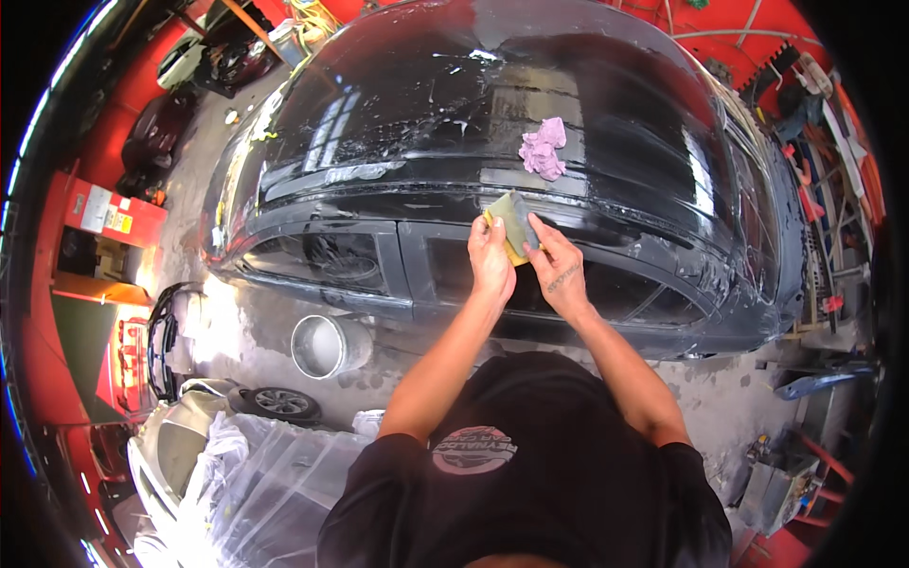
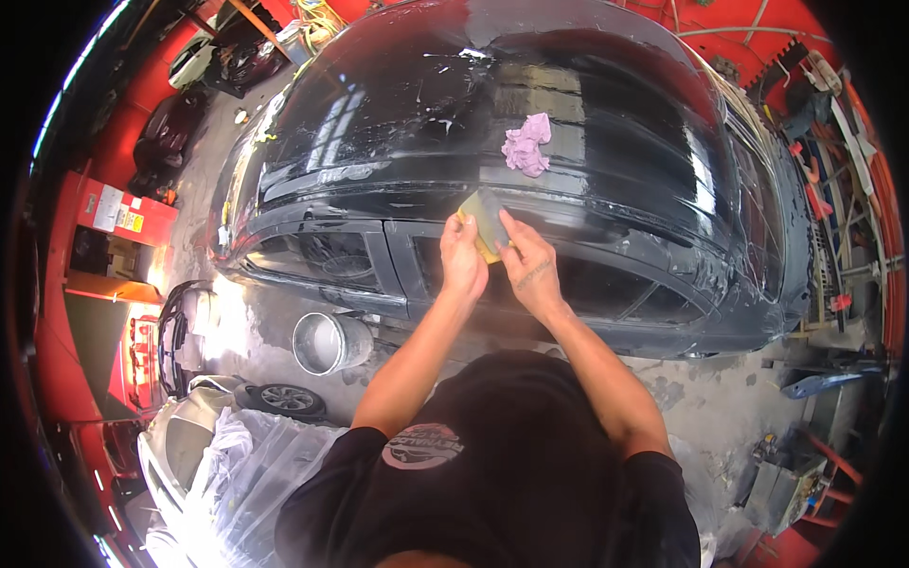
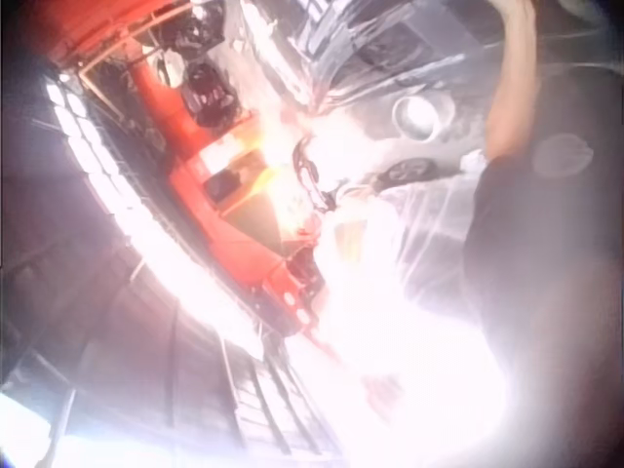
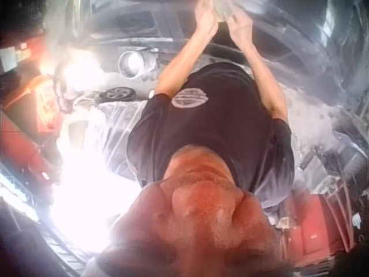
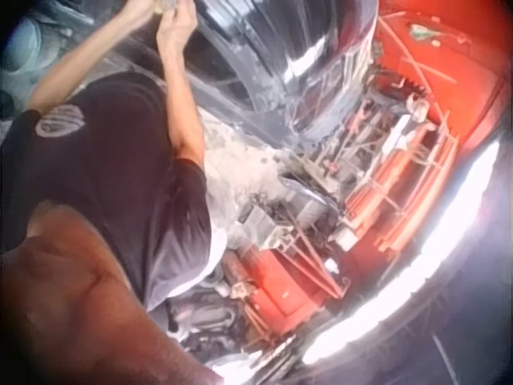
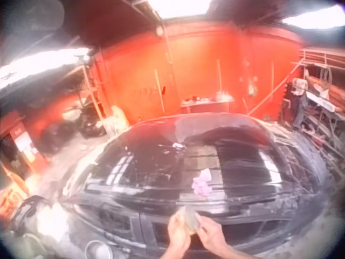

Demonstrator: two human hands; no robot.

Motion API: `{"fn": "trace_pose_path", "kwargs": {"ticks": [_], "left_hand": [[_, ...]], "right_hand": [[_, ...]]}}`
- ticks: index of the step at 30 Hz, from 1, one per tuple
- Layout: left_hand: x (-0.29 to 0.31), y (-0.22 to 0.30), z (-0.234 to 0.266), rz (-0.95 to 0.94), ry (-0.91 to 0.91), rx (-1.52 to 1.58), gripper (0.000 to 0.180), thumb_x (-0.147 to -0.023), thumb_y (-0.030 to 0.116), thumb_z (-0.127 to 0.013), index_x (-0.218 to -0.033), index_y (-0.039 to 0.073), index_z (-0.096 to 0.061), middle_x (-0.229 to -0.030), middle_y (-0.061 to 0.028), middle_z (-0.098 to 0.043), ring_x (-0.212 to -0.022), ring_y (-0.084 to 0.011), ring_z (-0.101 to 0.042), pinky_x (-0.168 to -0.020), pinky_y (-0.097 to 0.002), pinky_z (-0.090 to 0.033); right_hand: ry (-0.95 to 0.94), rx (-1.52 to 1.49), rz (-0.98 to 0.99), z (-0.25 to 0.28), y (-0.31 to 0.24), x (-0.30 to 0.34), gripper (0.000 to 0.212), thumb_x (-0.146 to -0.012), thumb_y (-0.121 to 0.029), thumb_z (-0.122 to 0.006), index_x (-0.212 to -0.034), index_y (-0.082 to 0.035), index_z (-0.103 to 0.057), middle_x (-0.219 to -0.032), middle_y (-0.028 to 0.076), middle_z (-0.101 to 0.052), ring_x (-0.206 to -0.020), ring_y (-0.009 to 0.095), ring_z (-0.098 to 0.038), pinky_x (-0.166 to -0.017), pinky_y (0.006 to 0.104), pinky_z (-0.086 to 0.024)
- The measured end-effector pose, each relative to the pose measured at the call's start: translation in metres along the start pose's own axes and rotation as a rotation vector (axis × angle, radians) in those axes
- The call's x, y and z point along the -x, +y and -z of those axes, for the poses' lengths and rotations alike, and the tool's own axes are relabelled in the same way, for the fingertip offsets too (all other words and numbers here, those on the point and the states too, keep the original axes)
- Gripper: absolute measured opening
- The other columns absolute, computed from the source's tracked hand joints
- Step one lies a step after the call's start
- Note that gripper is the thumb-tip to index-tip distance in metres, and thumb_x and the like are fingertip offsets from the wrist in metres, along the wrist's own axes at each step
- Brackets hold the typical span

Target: The person is polishing the hood of a black car using a yellow sanding block and a purple cloth. They repeatedly rub the surface with the block and wipe it with the cloth, occasionally dipping the cloth into a bucket of water.

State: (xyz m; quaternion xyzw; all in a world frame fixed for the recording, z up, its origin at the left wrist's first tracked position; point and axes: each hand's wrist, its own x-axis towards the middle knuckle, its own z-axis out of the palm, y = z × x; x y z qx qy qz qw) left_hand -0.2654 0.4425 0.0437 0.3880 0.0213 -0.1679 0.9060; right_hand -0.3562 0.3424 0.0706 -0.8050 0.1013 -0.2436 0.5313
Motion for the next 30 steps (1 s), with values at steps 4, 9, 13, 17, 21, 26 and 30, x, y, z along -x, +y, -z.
{"fn": "trace_pose_path", "kwargs": {"ticks": [4, 9, 13, 17, 21, 26, 30], "left_hand": [[0.001, -0.013, 0.006, 0.043, 0.134, -0.076, 0.023, -0.118, 0.014, -0.050, -0.128, 0.001, -0.067, -0.118, -0.0054, -0.071, -0.104, -0.0145, -0.069, -0.094, -0.0331, -0.057], [0.028, 0.016, -0.015, 0.123, 0.108, 0.063, 0.031, -0.115, 0.024, -0.061, -0.137, 0.002, -0.063, -0.121, -0.0031, -0.070, -0.109, -0.0143, -0.066, -0.096, -0.0356, -0.056], [0.012, 0.012, 0.011, -0.008, 0.095, -0.222, 0.034, -0.108, 0.021, -0.073, -0.135, 0.003, -0.064, -0.119, -0.0033, -0.070, -0.106, -0.0147, -0.067, -0.095, -0.0338, -0.054], [-0.018, 0.026, 0.023, -0.016, 0.134, -0.201, 0.029, -0.102, 0.006, -0.076, -0.129, 0.001, -0.067, -0.112, -0.0040, -0.072, -0.102, -0.0145, -0.067, -0.093, -0.0310, -0.053], [-0.065, 0.076, 0.069, -0.293, 0.016, -0.675, 0.046, -0.095, 0.005, -0.081, -0.138, -0.002, -0.068, -0.124, -0.0093, -0.070, -0.110, -0.0195, -0.067, -0.099, -0.0365, -0.054], [-0.123, 0.149, 0.114, -0.586, -0.109, -1.318, 0.074, -0.085, 0.008, -0.086, -0.152, -0.006, -0.057, -0.133, -0.0226, -0.067, -0.124, -0.0421, -0.064, -0.109, -0.0432, -0.051], [-0.190, 0.186, 0.128, -0.715, -0.282, -1.682, 0.072, -0.088, 0.012, -0.084, -0.154, 0.001, -0.057, -0.139, -0.0191, -0.064, -0.124, -0.0399, -0.061, -0.106, -0.0486, -0.049]], "right_hand": [[-0.044, 0.211, 0.234, 0.000, 0.022, 0.001, 0.065, -0.089, 0.004, -0.068, -0.152, -0.008, -0.063, -0.130, 0.028, -0.069, -0.102, 0.046, -0.073, -0.090, 0.0464, -0.061], [-0.081, 0.340, 0.314, -0.004, 0.034, -0.004, 0.064, -0.086, 0.001, -0.072, -0.149, -0.008, -0.065, -0.128, 0.029, -0.068, -0.089, 0.046, -0.076, -0.076, 0.0497, -0.066], [-0.069, 0.367, 0.373, -0.035, 0.036, 0.001, 0.064, -0.086, -0.006, -0.077, -0.149, -0.009, -0.064, -0.128, 0.030, -0.068, -0.085, 0.047, -0.077, -0.071, 0.0504, -0.066], [-0.218, 0.348, 0.357, -0.039, 0.037, -0.015, 0.065, -0.092, -0.009, -0.077, -0.154, -0.010, -0.059, -0.139, 0.027, -0.064, -0.099, 0.045, -0.076, -0.083, 0.0496, -0.064], [-0.289, 0.309, 0.321, -0.019, 0.028, -0.061, 0.060, -0.100, -0.024, -0.074, -0.156, -0.008, -0.058, -0.143, 0.028, -0.064, -0.130, 0.047, -0.063, -0.113, 0.0493, -0.051], [0.132, 0.590, 0.042, 0.008, 0.103, -0.150, 0.077, -0.098, -0.019, -0.076, -0.167, -0.012, -0.043, -0.153, 0.032, -0.054, -0.136, 0.051, -0.056, -0.114, 0.0518, -0.047], [0.124, 0.739, -0.097, -0.023, 0.139, -0.191, 0.075, -0.098, -0.034, -0.076, -0.166, -0.019, -0.047, -0.163, 0.027, -0.046, -0.151, 0.049, -0.044, -0.123, 0.0656, -0.034]]}}
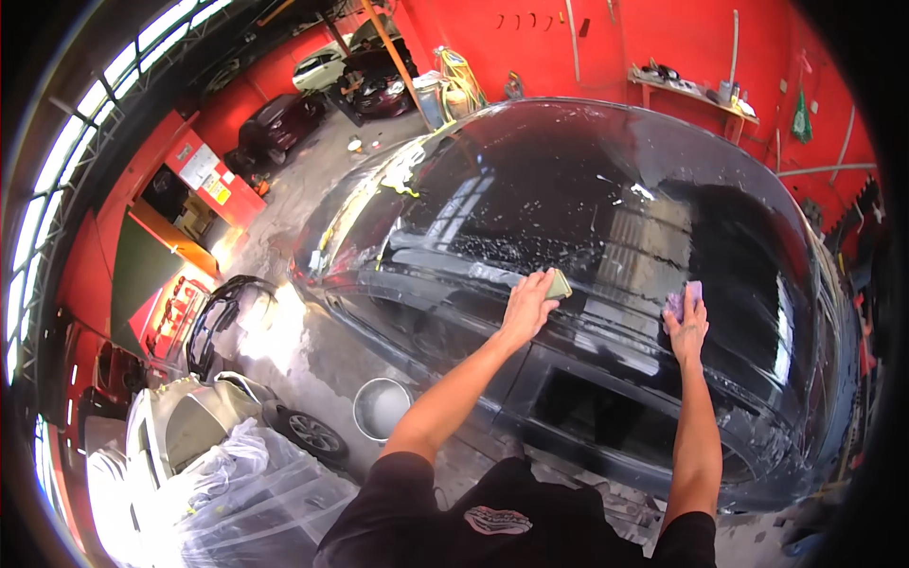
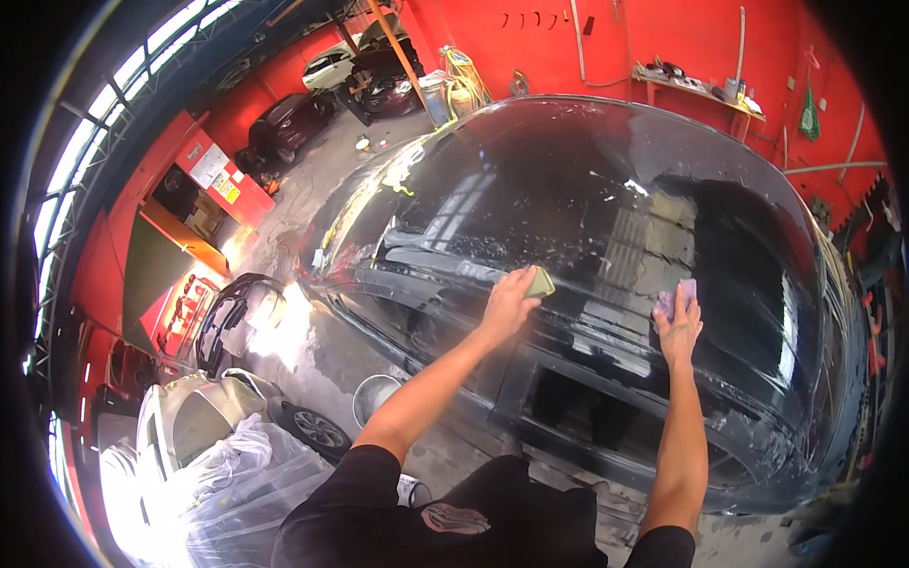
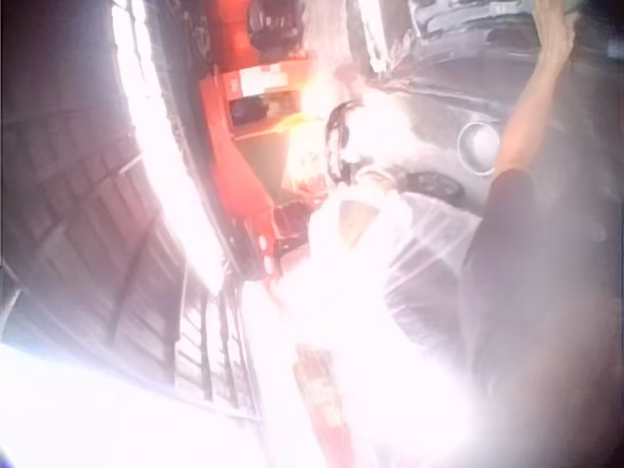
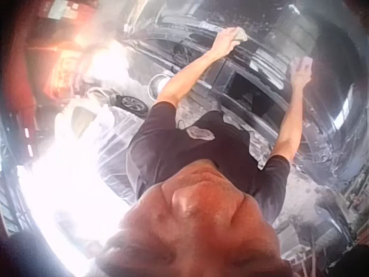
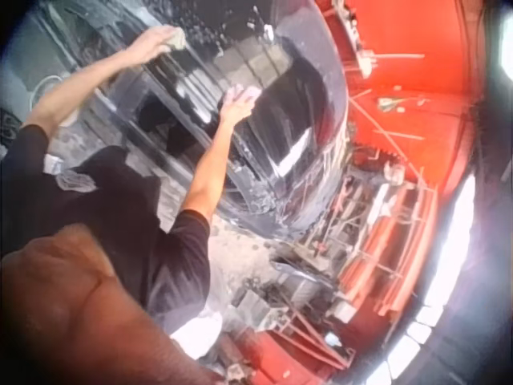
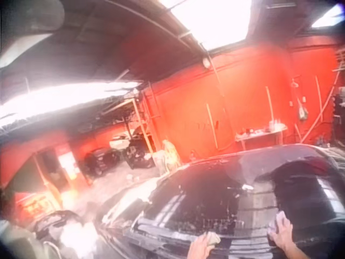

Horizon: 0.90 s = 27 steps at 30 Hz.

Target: The person is polishing the hood of a black car using a yellow sanding block and a purple cloth. They repeatedly rub the surface with the block and wipe it with the cloth, occasionally dipping the cloth into a bucket of water.

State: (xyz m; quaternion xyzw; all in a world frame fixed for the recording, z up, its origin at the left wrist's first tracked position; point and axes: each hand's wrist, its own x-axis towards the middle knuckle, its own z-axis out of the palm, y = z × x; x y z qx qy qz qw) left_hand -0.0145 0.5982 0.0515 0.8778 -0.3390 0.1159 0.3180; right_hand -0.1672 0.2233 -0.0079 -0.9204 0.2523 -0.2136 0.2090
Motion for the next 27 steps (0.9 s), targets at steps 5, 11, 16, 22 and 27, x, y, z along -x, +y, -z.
{"fn": "trace_pose_path", "kwargs": {"ticks": [5, 11, 16, 22, 27], "left_hand": [[-0.065, -0.063, -0.002, -0.183, -0.131, -0.268, 0.069, -0.092, 0.015, -0.080, -0.156, 0.006, -0.057, -0.144, -0.0152, -0.060, -0.128, -0.0367, -0.057, -0.113, -0.0538, -0.043], [-0.087, -0.096, -0.042, -0.243, -0.133, -0.141, 0.061, -0.093, 0.015, -0.078, -0.151, 0.008, -0.063, -0.142, -0.0160, -0.063, -0.131, -0.0366, -0.058, -0.116, -0.0544, -0.041], [-0.103, -0.120, -0.025, -0.237, -0.168, -0.199, 0.054, -0.094, 0.019, -0.079, -0.146, 0.015, -0.069, -0.143, -0.0127, -0.066, -0.128, -0.0350, -0.061, -0.112, -0.0502, -0.043], [-0.094, -0.128, -0.038, -0.231, -0.072, -0.228, 0.049, -0.089, 0.015, -0.081, -0.137, 0.013, -0.074, -0.139, -0.0118, -0.066, -0.123, -0.0369, -0.060, -0.108, -0.0515, -0.046], [-0.118, 0.013, -0.124, -0.473, -0.140, -0.018, 0.048, -0.088, 0.014, -0.082, -0.135, 0.012, -0.075, -0.138, -0.0138, -0.066, -0.127, -0.0370, -0.059, -0.112, -0.0529, -0.043]], "right_hand": [[0.071, 0.246, 0.039, -0.039, -0.040, 0.005, 0.057, -0.103, -0.036, -0.069, -0.156, -0.019, -0.058, -0.165, 0.022, -0.045, -0.154, 0.047, -0.040, -0.127, 0.0672, -0.028], [0.140, 0.264, 0.055, -0.041, -0.051, 0.002, 0.051, -0.104, -0.030, -0.066, -0.153, -0.017, -0.061, -0.162, 0.022, -0.048, -0.153, 0.045, -0.043, -0.127, 0.0621, -0.030], [0.181, 0.254, 0.062, -0.039, -0.044, 0.001, 0.053, -0.101, -0.032, -0.067, -0.151, -0.015, -0.062, -0.161, 0.021, -0.050, -0.151, 0.046, -0.044, -0.128, 0.0610, -0.031], [0.176, 0.262, 0.073, -0.044, -0.053, 0.006, 0.053, -0.101, -0.032, -0.067, -0.151, -0.013, -0.062, -0.159, 0.022, -0.051, -0.149, 0.046, -0.045, -0.127, 0.0617, -0.032], [0.135, 0.226, 0.098, -0.042, -0.049, 0.008, 0.053, -0.100, -0.028, -0.067, -0.151, -0.014, -0.061, -0.157, 0.024, -0.051, -0.149, 0.047, -0.045, -0.127, 0.0621, -0.032]]}}
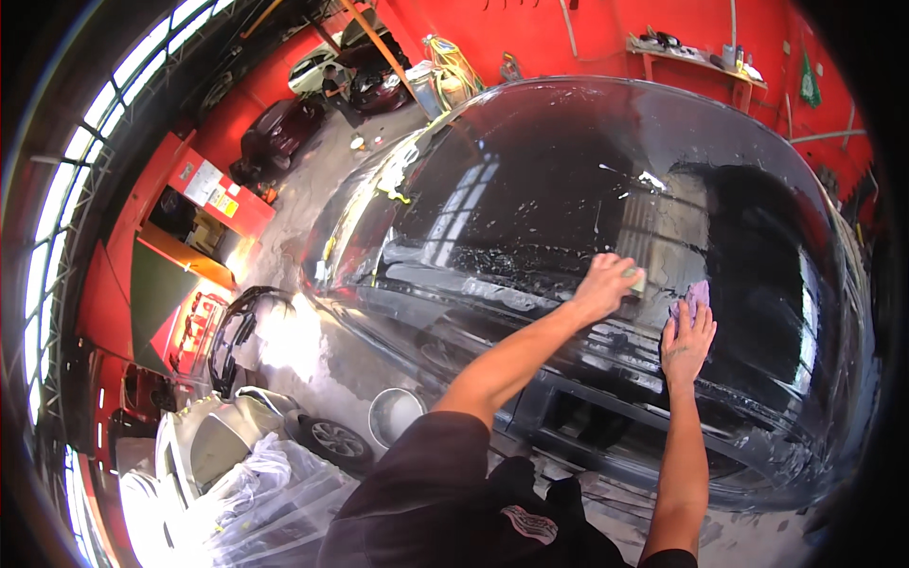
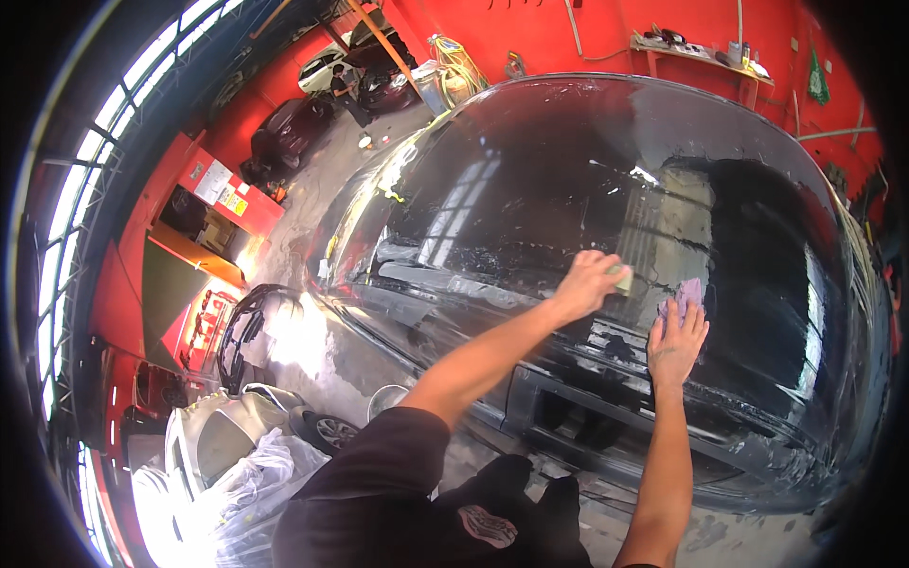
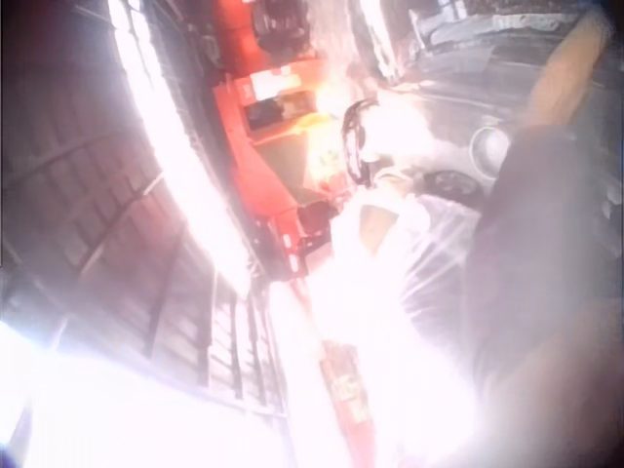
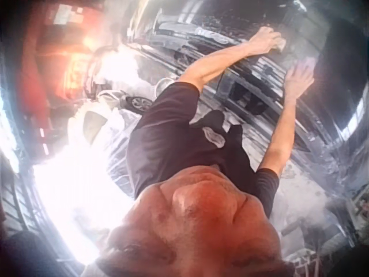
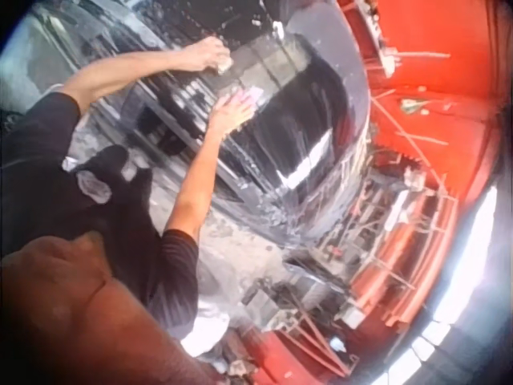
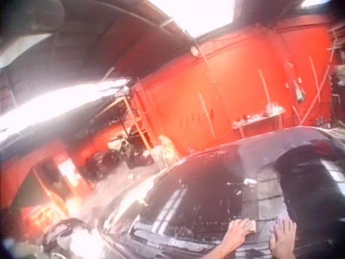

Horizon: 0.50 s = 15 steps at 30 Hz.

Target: The person is polishing the hood of a black car using a yellow sanding block and a purple cloth. They repeatedly rub the surface with the block and wipe it with the cloth, occasionally dipping the cloth into a bucket of water.

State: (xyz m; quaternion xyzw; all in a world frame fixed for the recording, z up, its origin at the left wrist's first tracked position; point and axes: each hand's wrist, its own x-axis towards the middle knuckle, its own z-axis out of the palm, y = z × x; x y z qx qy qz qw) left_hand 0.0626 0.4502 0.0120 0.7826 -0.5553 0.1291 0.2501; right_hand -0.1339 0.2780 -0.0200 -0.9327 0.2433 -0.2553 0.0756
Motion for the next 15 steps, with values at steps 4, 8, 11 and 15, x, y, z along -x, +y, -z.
{"fn": "trace_pose_path", "kwargs": {"ticks": [4, 8, 11, 15], "left_hand": [[-0.013, 0.005, 0.006, -0.183, -0.094, 0.019, 0.047, -0.084, 0.016, -0.083, -0.130, 0.014, -0.075, -0.132, -0.0124, -0.068, -0.123, -0.0356, -0.061, -0.107, -0.0502, -0.047], [0.054, -0.114, 0.096, -0.102, -0.047, -0.149, 0.037, -0.083, 0.015, -0.083, -0.120, 0.009, -0.078, -0.124, -0.0139, -0.071, -0.105, -0.0378, -0.068, -0.090, -0.0522, -0.054], [0.088, -0.137, 0.090, -0.074, -0.070, -0.113, 0.049, -0.081, 0.006, -0.083, -0.130, 0.011, -0.077, -0.133, -0.0126, -0.068, -0.115, -0.0377, -0.062, -0.099, -0.0511, -0.048], [0.009, -0.059, 0.023, -0.392, -0.155, 0.086, 0.054, -0.081, 0.006, -0.082, -0.134, 0.013, -0.073, -0.137, -0.0140, -0.068, -0.122, -0.0388, -0.061, -0.105, -0.0540, -0.046]], "right_hand": [[-0.065, 0.015, 0.108, 0.011, 0.044, 0.002, 0.050, -0.100, -0.024, -0.066, -0.149, -0.013, -0.064, -0.159, 0.021, -0.052, -0.148, 0.045, -0.047, -0.126, 0.0629, -0.031], [0.159, 0.015, -0.139, 0.029, 0.076, 0.007, 0.047, -0.100, -0.030, -0.069, -0.145, -0.015, -0.066, -0.150, 0.018, -0.057, -0.143, 0.041, -0.050, -0.120, 0.0638, -0.036], [0.118, 0.163, -0.163, 0.019, 0.079, 0.005, 0.046, -0.103, -0.036, -0.066, -0.145, -0.018, -0.066, -0.150, 0.019, -0.056, -0.143, 0.040, -0.050, -0.123, 0.0630, -0.035], [0.098, 0.182, -0.161, 0.022, 0.091, 0.003, 0.046, -0.104, -0.035, -0.065, -0.148, -0.019, -0.066, -0.154, 0.020, -0.056, -0.145, 0.040, -0.049, -0.124, 0.0585, -0.035]]}}
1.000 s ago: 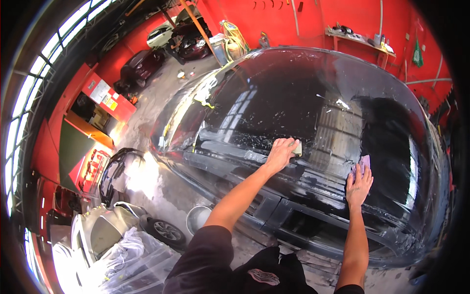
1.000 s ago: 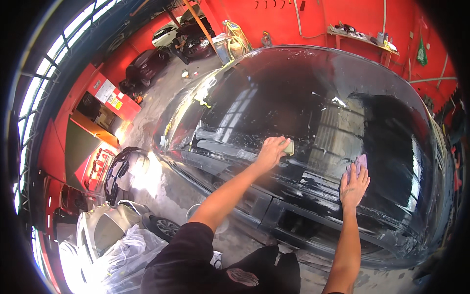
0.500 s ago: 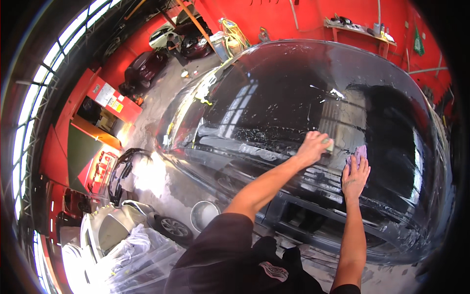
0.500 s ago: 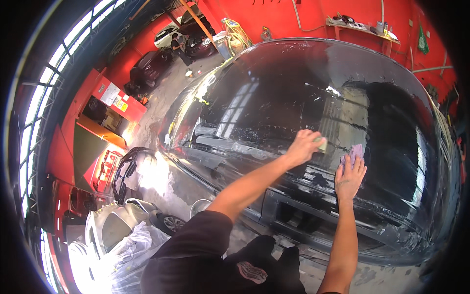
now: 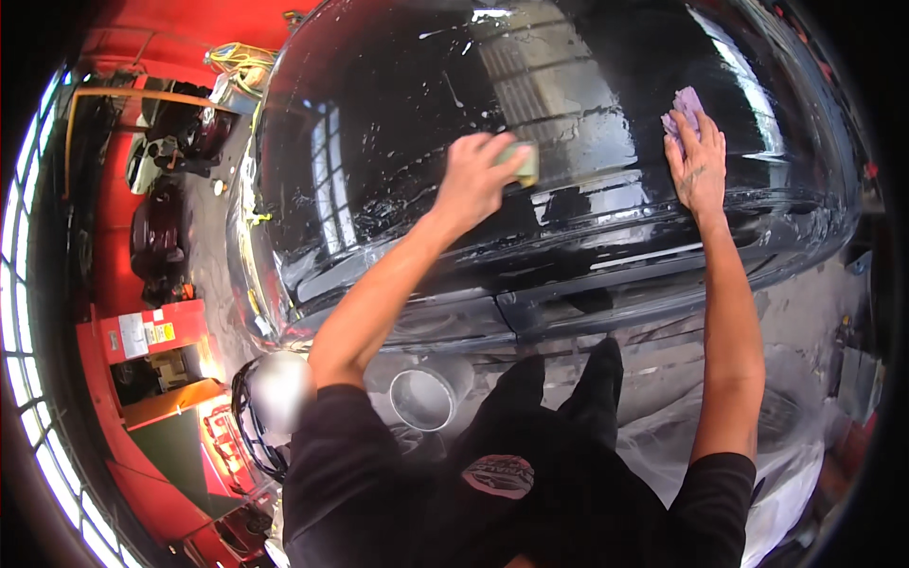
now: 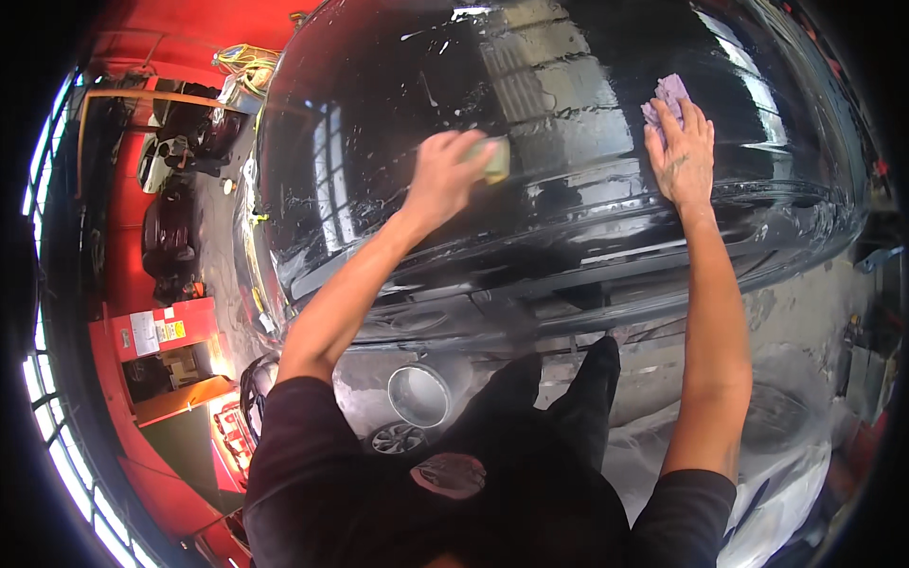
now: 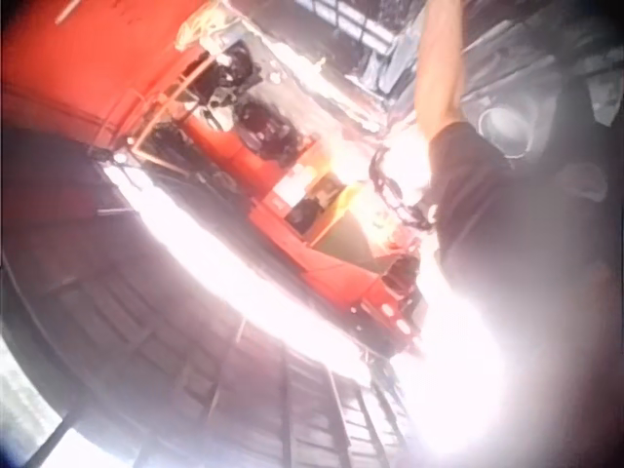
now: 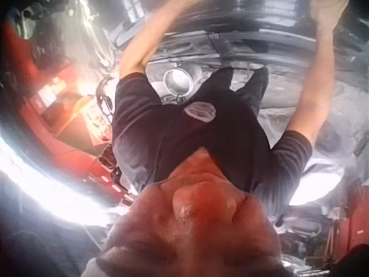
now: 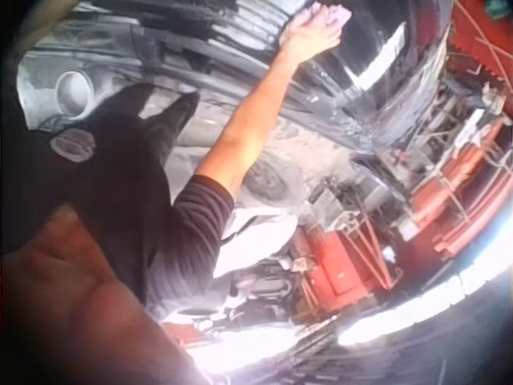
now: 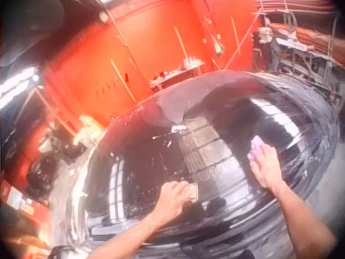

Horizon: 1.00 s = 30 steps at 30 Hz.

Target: The person is polishing the hood of a black car using a yellow sanding block and a purple cloth. They repeatedly rub the surface with the block and wipe it with the cloth, occasionally dipping the cloth into a bucket of water.

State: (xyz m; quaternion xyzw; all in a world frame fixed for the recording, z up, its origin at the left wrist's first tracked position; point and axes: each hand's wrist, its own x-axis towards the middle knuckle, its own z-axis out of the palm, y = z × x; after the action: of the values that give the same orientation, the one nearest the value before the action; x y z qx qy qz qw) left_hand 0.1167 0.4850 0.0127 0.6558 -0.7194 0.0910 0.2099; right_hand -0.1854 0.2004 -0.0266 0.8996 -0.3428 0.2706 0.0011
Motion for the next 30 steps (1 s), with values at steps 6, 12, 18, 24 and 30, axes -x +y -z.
{"fn": "trace_pose_path", "kwargs": {"ticks": [6, 12, 18, 24, 30], "left_hand": [[-0.011, 0.019, 0.001, -0.059, -0.020, 0.020, 0.061, -0.081, 0.011, -0.081, -0.141, 0.017, -0.072, -0.137, -0.0110, -0.063, -0.118, -0.0326, -0.057, -0.103, -0.0488, -0.045], [0.122, -0.042, 0.061, 0.095, -0.055, 0.015, 0.069, -0.076, 0.003, -0.079, -0.143, 0.017, -0.069, -0.142, -0.0155, -0.061, -0.120, -0.0398, -0.058, -0.103, -0.0553, -0.044], [-0.063, 0.058, -0.062, -0.028, 0.001, 0.056, 0.069, -0.070, 0.008, -0.085, -0.137, 0.012, -0.071, -0.136, -0.0142, -0.063, -0.127, -0.0368, -0.055, -0.112, -0.0582, -0.039], [0.017, -0.009, 0.007, -0.083, -0.028, 0.061, 0.077, -0.070, 0.004, -0.084, -0.144, 0.018, -0.068, -0.141, -0.0145, -0.061, -0.123, -0.0372, -0.058, -0.108, -0.0534, -0.044], [0.012, 0.004, 0.003, -0.083, -0.029, 0.052, 0.072, -0.071, 0.002, -0.081, -0.141, 0.015, -0.070, -0.140, -0.0156, -0.060, -0.123, -0.0396, -0.057, -0.105, -0.0574, -0.042]], "right_hand": [[0.047, -0.032, 0.035, -0.011, 0.002, 0.002, 0.045, -0.107, -0.028, -0.066, -0.151, -0.017, -0.066, -0.154, 0.024, -0.058, -0.138, 0.044, -0.058, -0.116, 0.0517, -0.045], [0.079, 0.090, 0.003, -0.034, 0.029, 0.015, 0.046, -0.111, -0.028, -0.060, -0.157, -0.018, -0.059, -0.157, 0.021, -0.055, -0.142, 0.042, -0.055, -0.118, 0.0514, -0.042], [0.009, -0.013, 0.025, -0.037, -0.014, 0.007, 0.046, -0.112, -0.032, -0.058, -0.156, -0.017, -0.059, -0.159, 0.019, -0.052, -0.146, 0.039, -0.050, -0.121, 0.0500, -0.039], [0.037, 0.058, -0.015, -0.026, 0.043, 0.012, 0.046, -0.112, -0.030, -0.058, -0.156, -0.018, -0.060, -0.161, 0.020, -0.051, -0.148, 0.039, -0.049, -0.122, 0.0503, -0.037], [-0.018, 0.057, -0.054, -0.018, 0.006, 0.005, 0.044, -0.112, -0.028, -0.057, -0.154, -0.014, -0.060, -0.163, 0.018, -0.050, -0.152, 0.038, -0.046, -0.125, 0.0530, -0.033]]}}
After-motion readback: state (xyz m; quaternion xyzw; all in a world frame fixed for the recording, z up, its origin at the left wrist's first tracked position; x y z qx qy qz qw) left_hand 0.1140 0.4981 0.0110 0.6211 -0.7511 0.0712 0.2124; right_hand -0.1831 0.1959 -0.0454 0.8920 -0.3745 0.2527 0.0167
